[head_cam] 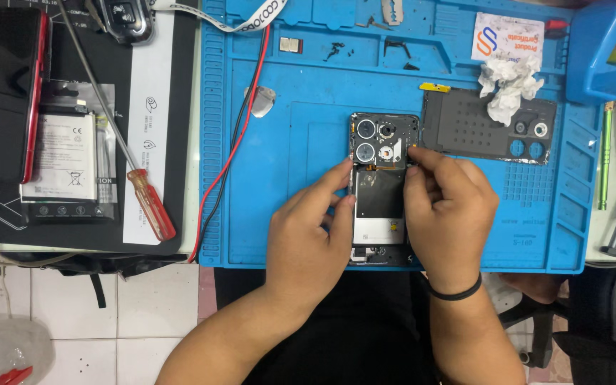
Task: The person repairs a smartphone at a workbench. They open the phone, remove and reseat the battery and internal components, press the power button and enter the PIN on the keypad to test the device, pry at the frame edge with a tool, then use a screwdriver to unscrew and rework the internal board before setting the phone down.
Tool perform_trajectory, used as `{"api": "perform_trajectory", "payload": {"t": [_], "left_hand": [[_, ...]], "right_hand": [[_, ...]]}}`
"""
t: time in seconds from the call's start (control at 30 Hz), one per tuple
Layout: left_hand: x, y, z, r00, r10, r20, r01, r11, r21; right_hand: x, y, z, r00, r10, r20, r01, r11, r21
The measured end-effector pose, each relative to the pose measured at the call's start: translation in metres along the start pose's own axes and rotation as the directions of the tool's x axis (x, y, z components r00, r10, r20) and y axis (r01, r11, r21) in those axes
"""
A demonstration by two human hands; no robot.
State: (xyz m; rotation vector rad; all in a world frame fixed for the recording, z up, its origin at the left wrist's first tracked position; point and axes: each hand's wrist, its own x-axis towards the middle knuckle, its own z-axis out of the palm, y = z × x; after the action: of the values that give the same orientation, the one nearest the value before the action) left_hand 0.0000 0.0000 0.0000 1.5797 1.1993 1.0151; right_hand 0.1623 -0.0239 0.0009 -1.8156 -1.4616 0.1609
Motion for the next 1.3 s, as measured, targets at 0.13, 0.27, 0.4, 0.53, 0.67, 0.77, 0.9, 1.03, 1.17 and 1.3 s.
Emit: {"api": "perform_trajectory", "payload": {"t": [0.13, 0.27, 0.4, 0.53, 0.67, 0.77, 0.9, 1.03, 1.17, 1.3], "left_hand": [[0.003, -0.010, -0.003, 1.000, -0.021, -0.016, 0.020, 0.999, -0.051], [0.002, -0.018, -0.006, 0.998, -0.049, -0.026, 0.048, 0.998, -0.045], [-0.007, -0.028, -0.021, 0.997, -0.079, -0.027, 0.077, 0.996, -0.055], [-0.025, -0.041, -0.040, 0.996, -0.087, -0.031, 0.086, 0.995, -0.056], [-0.029, -0.051, -0.043, 0.996, -0.080, -0.033, 0.079, 0.996, -0.035], [-0.024, -0.057, -0.038, 0.996, -0.086, -0.010, 0.086, 0.996, 0.003], [-0.006, -0.056, -0.032, 1.000, -0.019, 0.013, 0.018, 0.997, 0.076], [-0.002, -0.057, -0.027, 0.997, -0.053, 0.055, 0.047, 0.993, 0.111], [-0.003, -0.064, -0.021, 0.997, -0.033, 0.068, 0.024, 0.991, 0.131], [-0.005, -0.068, -0.017, 0.995, 0.073, 0.064, -0.084, 0.979, 0.186]], "right_hand": [[0.000, -0.001, 0.013, 1.000, 0.014, 0.005, -0.014, 0.999, -0.029], [-0.007, -0.007, 0.022, 1.000, 0.001, 0.023, -0.001, 1.000, 0.012], [-0.021, -0.020, 0.032, 0.992, -0.114, 0.059, 0.121, 0.984, -0.134], [-0.044, -0.033, 0.043, 0.989, -0.113, 0.098, 0.124, 0.985, -0.122], [-0.051, -0.028, 0.053, 0.992, -0.085, 0.097, 0.092, 0.993, -0.076], [-0.049, -0.017, 0.059, 0.991, -0.114, 0.072, 0.120, 0.990, -0.072], [-0.033, -0.007, 0.061, 0.994, -0.094, 0.055, 0.097, 0.993, -0.068], [-0.031, -0.001, 0.062, 0.998, -0.045, 0.053, 0.047, 0.998, -0.036], [-0.033, 0.009, 0.066, 0.997, -0.064, 0.035, 0.065, 0.997, -0.039], [-0.034, 0.013, 0.070, 0.998, -0.061, 0.026, 0.062, 0.996, -0.057]]}}
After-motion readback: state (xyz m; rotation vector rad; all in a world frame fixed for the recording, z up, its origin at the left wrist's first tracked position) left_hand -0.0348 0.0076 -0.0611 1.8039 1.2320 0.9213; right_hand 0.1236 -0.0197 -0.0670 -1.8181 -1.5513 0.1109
